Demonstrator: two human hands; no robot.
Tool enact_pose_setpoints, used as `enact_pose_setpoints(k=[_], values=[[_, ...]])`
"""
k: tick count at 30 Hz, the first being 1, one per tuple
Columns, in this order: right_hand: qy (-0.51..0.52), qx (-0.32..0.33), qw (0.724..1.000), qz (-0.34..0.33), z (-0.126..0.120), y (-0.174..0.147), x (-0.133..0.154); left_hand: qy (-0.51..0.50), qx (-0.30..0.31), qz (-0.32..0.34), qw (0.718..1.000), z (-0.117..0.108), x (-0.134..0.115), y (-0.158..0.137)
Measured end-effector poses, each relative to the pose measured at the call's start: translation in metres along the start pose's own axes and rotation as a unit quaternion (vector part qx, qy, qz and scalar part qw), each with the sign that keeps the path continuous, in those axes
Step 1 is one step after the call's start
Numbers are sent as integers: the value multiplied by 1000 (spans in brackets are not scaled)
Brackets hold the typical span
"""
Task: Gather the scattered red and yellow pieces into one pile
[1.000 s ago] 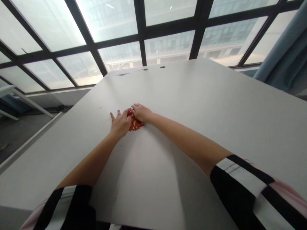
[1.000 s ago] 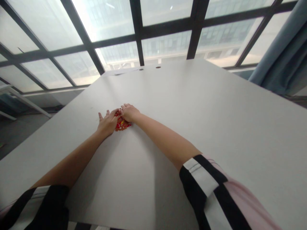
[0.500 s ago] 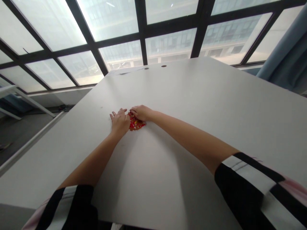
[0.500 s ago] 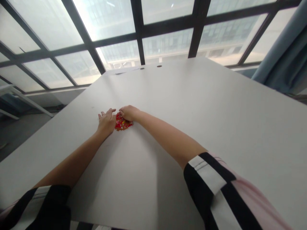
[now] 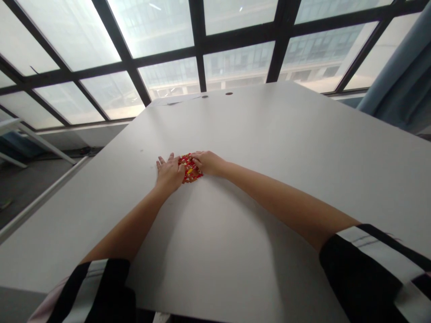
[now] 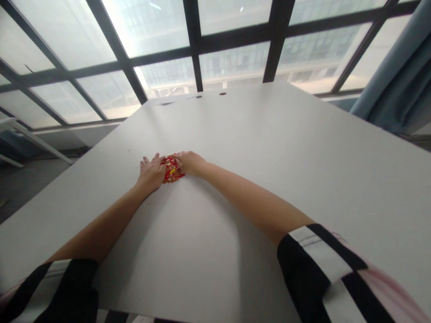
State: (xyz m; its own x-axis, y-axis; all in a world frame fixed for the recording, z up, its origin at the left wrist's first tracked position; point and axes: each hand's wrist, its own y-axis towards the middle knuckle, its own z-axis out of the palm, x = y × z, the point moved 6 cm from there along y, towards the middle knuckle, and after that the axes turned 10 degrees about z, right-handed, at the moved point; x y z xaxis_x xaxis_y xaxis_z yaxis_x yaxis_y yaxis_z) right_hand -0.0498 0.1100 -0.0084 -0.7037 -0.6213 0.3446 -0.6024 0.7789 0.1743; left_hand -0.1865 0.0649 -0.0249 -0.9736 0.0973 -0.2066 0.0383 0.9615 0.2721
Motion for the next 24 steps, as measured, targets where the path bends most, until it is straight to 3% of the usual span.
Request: enact_pose_setpoints(k=[7, 13, 19, 24], values=[[35, 9, 999, 11, -7, -4, -2, -36, 39, 20, 998, -7, 2, 8], [42, 12, 999, -4, -3, -10, -5, -23, 33, 96, 995, -13, -2, 7], [57, -1, 998, -21, -3, -18, -4, -14, -12, 121, 992, -19, -5, 8], [68, -19, 997, -10, -11, -25, -4, -17, 11, 134, 991, -12, -9, 10]])
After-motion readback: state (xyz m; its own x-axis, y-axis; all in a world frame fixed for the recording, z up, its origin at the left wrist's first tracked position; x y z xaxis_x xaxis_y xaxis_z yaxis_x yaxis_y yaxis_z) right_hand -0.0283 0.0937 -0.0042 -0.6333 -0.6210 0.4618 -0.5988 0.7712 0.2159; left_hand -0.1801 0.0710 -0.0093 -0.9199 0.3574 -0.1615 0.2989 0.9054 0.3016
